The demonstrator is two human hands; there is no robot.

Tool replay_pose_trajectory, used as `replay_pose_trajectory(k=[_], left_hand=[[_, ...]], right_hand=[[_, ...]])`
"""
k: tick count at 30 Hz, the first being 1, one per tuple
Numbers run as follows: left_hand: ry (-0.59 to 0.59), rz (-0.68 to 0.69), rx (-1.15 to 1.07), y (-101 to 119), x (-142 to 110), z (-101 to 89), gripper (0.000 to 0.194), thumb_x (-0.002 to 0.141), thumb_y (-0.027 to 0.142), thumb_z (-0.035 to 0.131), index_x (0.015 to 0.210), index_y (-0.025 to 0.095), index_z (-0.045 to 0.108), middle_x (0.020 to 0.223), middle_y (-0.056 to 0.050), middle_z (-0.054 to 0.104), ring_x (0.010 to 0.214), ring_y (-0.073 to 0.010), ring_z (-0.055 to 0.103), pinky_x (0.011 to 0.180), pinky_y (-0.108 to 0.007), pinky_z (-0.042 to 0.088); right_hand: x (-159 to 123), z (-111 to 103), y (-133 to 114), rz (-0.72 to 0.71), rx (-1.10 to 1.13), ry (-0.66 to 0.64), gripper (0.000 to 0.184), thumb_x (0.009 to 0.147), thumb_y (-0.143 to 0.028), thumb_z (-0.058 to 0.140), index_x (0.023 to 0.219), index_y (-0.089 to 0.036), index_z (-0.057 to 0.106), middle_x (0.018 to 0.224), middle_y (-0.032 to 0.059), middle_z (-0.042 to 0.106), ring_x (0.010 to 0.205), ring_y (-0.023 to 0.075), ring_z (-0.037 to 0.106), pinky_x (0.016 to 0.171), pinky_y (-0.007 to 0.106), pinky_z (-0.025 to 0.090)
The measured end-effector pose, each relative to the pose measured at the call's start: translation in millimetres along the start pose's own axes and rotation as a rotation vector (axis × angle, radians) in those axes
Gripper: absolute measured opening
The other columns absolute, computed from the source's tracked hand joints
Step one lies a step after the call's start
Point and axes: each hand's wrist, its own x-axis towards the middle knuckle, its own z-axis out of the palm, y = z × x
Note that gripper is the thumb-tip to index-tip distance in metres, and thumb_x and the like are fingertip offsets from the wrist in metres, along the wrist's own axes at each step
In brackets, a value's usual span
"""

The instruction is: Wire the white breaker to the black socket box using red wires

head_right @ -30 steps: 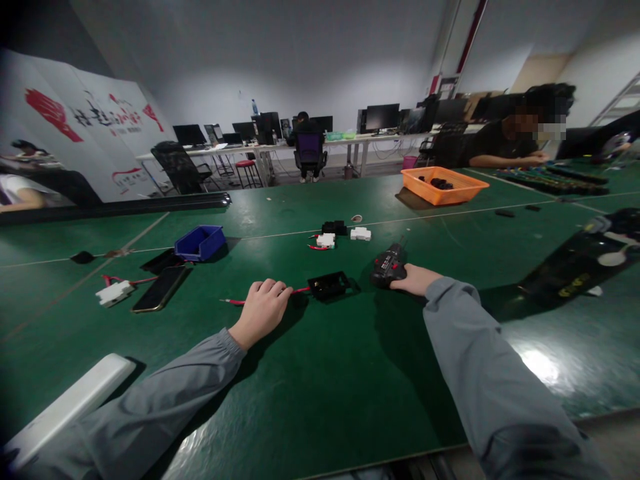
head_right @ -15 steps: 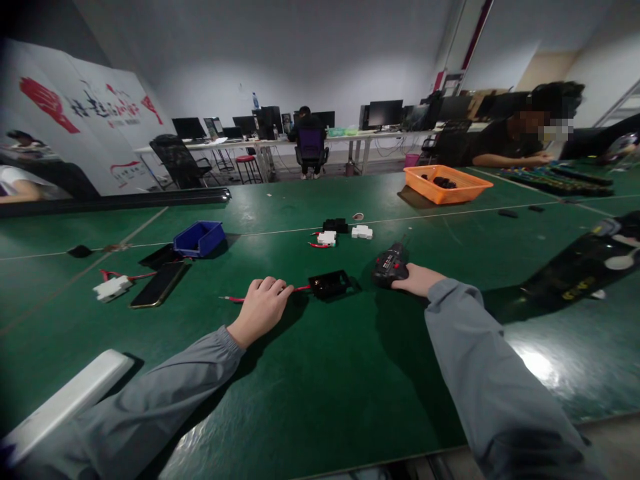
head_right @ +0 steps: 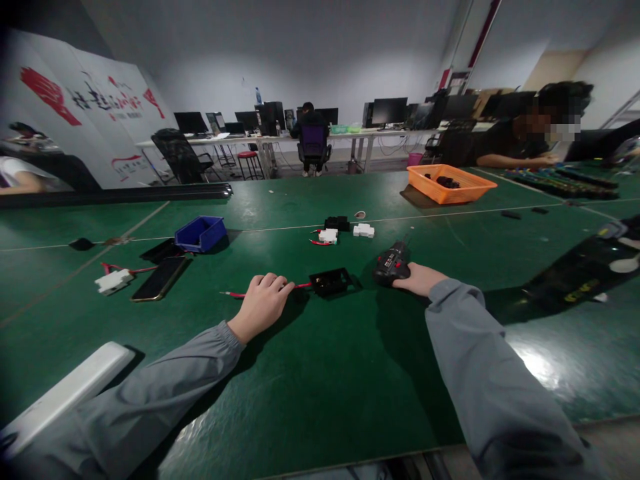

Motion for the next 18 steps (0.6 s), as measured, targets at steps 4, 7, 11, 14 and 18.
replay_pose_trajectory(k=[4,7,11,14,18], left_hand=[[-0.001,0.002,0.013,0.0,0.0,-0.2,0.028,0.093,0.017,0.045,0.114,0.023,0.063,0.103,-0.01,0.063,0.097,-0.0263,0.052,0.082,-0.043,0.037],[-0.001,0.004,0.009,-0.4,0.1,0.7,0.027,0.093,0.017,0.046,0.113,0.023,0.062,0.102,-0.01,0.063,0.098,-0.0261,0.052,0.081,-0.043,0.037],[-0.002,0.004,0.016,-0.5,0.4,1.5,0.026,0.094,0.017,0.046,0.113,0.023,0.062,0.103,-0.009,0.063,0.098,-0.0264,0.052,0.082,-0.043,0.036],[-0.002,0.004,0.022,0.2,0.8,0.5,0.025,0.094,0.017,0.046,0.112,0.022,0.062,0.103,-0.009,0.063,0.098,-0.0265,0.052,0.082,-0.043,0.036],[-0.003,0.012,0.021,0.8,0.9,-1.1,0.023,0.094,0.018,0.046,0.111,0.021,0.062,0.101,-0.009,0.063,0.098,-0.0265,0.052,0.082,-0.043,0.036]], right_hand=[[2.2,1.9,2.2,0.044,-0.012,-0.035,0.064,0.07,-0.064,0.066,0.11,-0.013,0.065,0.102,0.0139,0.072,0.091,0.0304,0.069,0.082,0.037,0.053],[1.4,2.2,1.3,0.049,-0.02,-0.02,0.063,0.07,-0.063,0.066,0.109,-0.013,0.066,0.102,0.014,0.072,0.091,0.0305,0.069,0.082,0.037,0.053],[-0.4,0.9,-1.0,0.027,-0.024,-0.024,0.058,0.071,-0.058,0.067,0.107,-0.014,0.066,0.1,0.013,0.072,0.088,0.0297,0.069,0.08,0.036,0.052],[-1.8,-0.6,-2.9,0.017,-0.024,-0.04,0.053,0.072,-0.058,0.066,0.102,-0.015,0.067,0.098,0.0128,0.073,0.086,0.0302,0.069,0.079,0.037,0.052],[-2.3,-0.8,-1.8,0.012,-0.027,-0.04,0.051,0.072,-0.059,0.066,0.098,-0.016,0.067,0.099,0.0129,0.072,0.088,0.0306,0.068,0.08,0.037,0.052]])
